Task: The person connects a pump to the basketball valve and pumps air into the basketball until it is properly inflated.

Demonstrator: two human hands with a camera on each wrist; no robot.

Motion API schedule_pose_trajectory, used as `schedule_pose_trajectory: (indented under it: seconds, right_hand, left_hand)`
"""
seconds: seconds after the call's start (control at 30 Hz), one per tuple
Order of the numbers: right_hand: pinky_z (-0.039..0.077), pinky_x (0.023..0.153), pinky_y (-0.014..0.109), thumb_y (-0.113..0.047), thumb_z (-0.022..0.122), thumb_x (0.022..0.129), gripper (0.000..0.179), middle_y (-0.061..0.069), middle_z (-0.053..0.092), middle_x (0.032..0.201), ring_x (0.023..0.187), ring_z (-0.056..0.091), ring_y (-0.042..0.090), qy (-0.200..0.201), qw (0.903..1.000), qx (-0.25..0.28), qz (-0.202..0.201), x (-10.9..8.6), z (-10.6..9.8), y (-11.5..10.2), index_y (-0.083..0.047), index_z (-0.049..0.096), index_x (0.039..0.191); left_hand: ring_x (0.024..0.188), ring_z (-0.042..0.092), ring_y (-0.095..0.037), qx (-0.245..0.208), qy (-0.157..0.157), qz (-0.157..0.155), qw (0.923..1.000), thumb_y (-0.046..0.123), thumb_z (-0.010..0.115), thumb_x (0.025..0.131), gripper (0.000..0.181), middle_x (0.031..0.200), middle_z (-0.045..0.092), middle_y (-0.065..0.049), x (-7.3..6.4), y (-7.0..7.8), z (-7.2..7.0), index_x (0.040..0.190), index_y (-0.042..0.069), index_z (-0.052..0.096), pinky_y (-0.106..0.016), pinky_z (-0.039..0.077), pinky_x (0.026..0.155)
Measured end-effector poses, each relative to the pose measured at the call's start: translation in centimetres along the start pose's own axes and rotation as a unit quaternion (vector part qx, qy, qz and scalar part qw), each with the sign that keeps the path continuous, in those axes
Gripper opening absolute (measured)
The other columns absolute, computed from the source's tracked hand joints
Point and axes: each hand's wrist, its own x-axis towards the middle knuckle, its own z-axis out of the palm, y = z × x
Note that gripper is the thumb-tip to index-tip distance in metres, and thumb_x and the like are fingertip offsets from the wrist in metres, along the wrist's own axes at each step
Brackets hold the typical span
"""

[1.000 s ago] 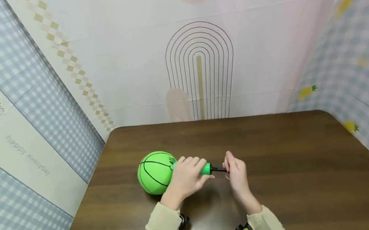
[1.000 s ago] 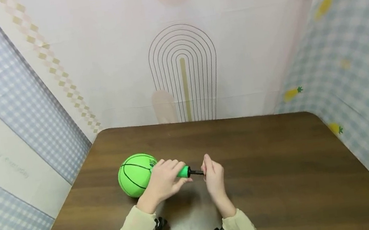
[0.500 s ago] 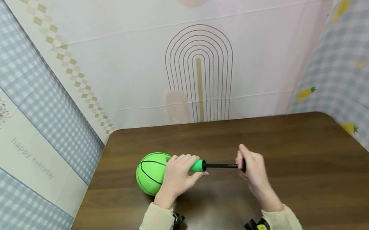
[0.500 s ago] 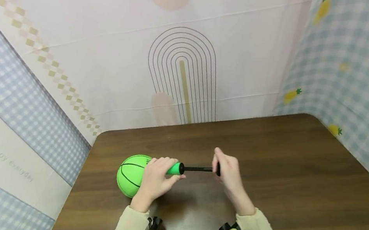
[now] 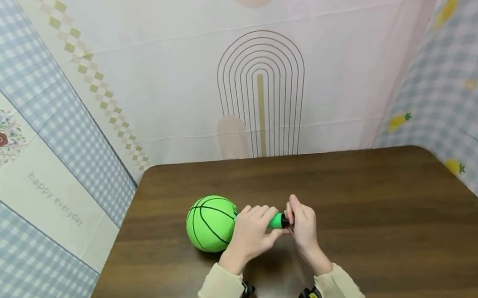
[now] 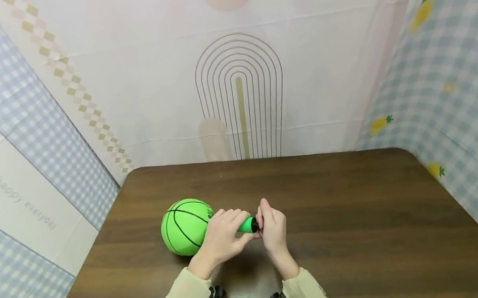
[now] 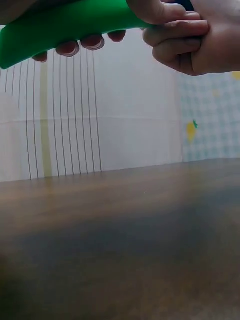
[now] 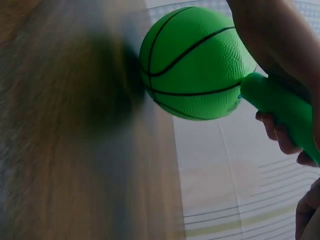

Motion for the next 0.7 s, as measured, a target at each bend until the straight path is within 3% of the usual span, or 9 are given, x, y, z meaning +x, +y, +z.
schedule_pose_trajectory:
  seconds: [0.1,0.17,0.37,0.57,0.7]
  right_hand:
    - [0.024,0.037,0.019,-0.019,0.040,0.105,0.059,-0.005,0.035,0.040,0.032,0.029,0.004,0.007,0.9968,-0.080,-0.001,-0.3,-0.4,-0.2,0.007,0.038,0.052]
    - [0.025,0.036,0.020,-0.019,0.042,0.104,0.059,-0.005,0.039,0.041,0.032,0.031,0.004,0.012,0.9948,-0.101,0.005,-0.4,-0.9,-0.8,0.005,0.043,0.050]
    - [0.023,0.027,0.024,-0.026,0.042,0.104,0.056,-0.005,0.040,0.036,0.026,0.031,0.004,0.010,0.9997,-0.005,0.021,0.2,-2.8,-2.8,-0.006,0.047,0.051]
    - [0.017,0.027,0.027,-0.036,0.035,0.105,0.050,-0.008,0.035,0.035,0.027,0.029,0.002,-0.015,0.9990,0.038,0.020,0.5,-2.3,-1.7,-0.008,0.049,0.066]
    - [0.020,0.028,0.021,-0.034,0.033,0.106,0.050,-0.007,0.034,0.038,0.027,0.028,0.004,-0.002,0.9985,0.043,0.034,0.1,-1.1,-0.5,-0.005,0.043,0.066]
  left_hand:
    - [0.068,0.055,-0.010,-0.014,-0.016,-0.004,0.9998,0.050,0.075,0.076,0.036,0.077,0.061,0.009,-0.7,-0.4,-0.3,0.091,0.020,0.063,-0.025,0.039,0.065]
    - [0.070,0.055,-0.009,-0.030,-0.034,-0.015,0.9989,0.051,0.075,0.077,0.037,0.079,0.061,0.010,-1.0,-0.9,-0.8,0.095,0.021,0.064,-0.025,0.039,0.067]
    - [0.086,0.055,-0.009,-0.071,-0.106,-0.040,0.9910,0.046,0.062,0.088,0.038,0.097,0.063,0.008,-1.0,-2.3,-2.3,0.116,0.019,0.062,-0.028,0.041,0.082]
    - [0.086,0.057,-0.013,-0.030,-0.089,-0.027,0.9952,0.041,0.059,0.091,0.037,0.098,0.064,0.004,-0.5,-1.3,-2.1,0.117,0.016,0.061,-0.031,0.042,0.081]
    - [0.084,0.056,-0.013,-0.029,-0.070,-0.018,0.9969,0.040,0.062,0.089,0.035,0.096,0.064,0.004,-0.2,-0.2,-1.3,0.114,0.015,0.062,-0.031,0.041,0.080]
